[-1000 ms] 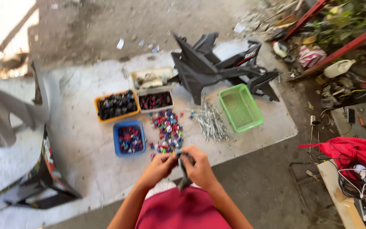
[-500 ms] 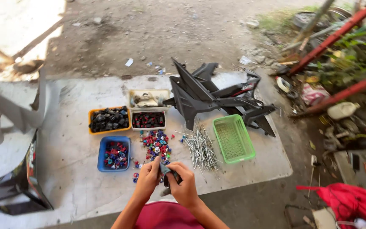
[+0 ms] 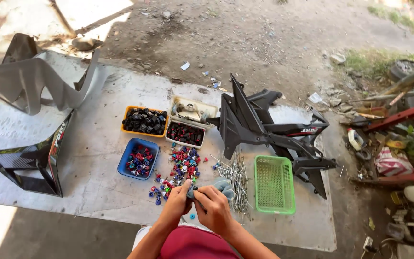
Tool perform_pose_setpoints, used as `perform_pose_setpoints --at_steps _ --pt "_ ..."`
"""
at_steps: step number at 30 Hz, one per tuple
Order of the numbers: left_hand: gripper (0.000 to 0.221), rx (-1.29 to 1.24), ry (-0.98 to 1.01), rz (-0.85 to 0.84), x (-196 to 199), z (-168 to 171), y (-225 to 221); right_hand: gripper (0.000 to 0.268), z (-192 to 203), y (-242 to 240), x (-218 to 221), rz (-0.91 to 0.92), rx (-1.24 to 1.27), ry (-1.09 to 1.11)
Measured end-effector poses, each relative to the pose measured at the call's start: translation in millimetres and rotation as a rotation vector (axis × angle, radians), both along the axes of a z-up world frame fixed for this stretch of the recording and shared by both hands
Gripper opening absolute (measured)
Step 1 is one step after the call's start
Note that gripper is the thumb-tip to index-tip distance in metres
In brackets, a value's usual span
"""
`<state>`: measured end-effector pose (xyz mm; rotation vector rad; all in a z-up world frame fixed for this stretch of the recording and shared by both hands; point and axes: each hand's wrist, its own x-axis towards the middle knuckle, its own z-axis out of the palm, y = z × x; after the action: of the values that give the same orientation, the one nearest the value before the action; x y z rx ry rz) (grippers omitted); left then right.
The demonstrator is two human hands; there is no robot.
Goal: Cleaning small decorative motorcycle bolts with a cloth and sorting them into containers on a workbench.
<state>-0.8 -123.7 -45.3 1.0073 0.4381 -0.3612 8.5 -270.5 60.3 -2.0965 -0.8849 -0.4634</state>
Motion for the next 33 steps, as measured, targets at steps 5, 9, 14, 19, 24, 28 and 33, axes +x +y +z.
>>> perform_pose_setpoints --at_steps 5,9,14,19,24,28,33 --pt "0.05 0.534 -0.34 0.148 -7.1 25.0 -4.4 0.013 -30.6 -5.9 11.2 0.071 0.477 0.933" --pt "0.048 1.326 -0.757 0.129 11.1 11.5 17.7 0.018 -15.8 28.1 -3.7 -0.182 0.665 1.082" --pt "0.06 0.609 -0.237 -0.081 23.4 81.5 42.9 0.014 -16.2 38.9 15.5 -0.121 0.173 0.112" --pt "0.057 0.519 -0.19 -0.163 24.1 75.3 72.7 0.016 -10.1 78.1 3.2 -0.178 0.178 -0.013" --pt "0.045 1.451 -1.02 -0.07 15.5 36.7 112.6 0.006 -61.3 99.4 -11.8 -0.361 0.933 1.347" --pt "0.04 1.511 -1.154 -0.152 23.9 33.7 123.2 0.018 -54.4 116.0 -23.6 -0.434 1.073 1.445" --pt "0.045 0.322 0.224 -0.364 32.9 30.9 121.6 0.011 -49.2 135.1 -19.5 -0.384 0.029 -0.059"
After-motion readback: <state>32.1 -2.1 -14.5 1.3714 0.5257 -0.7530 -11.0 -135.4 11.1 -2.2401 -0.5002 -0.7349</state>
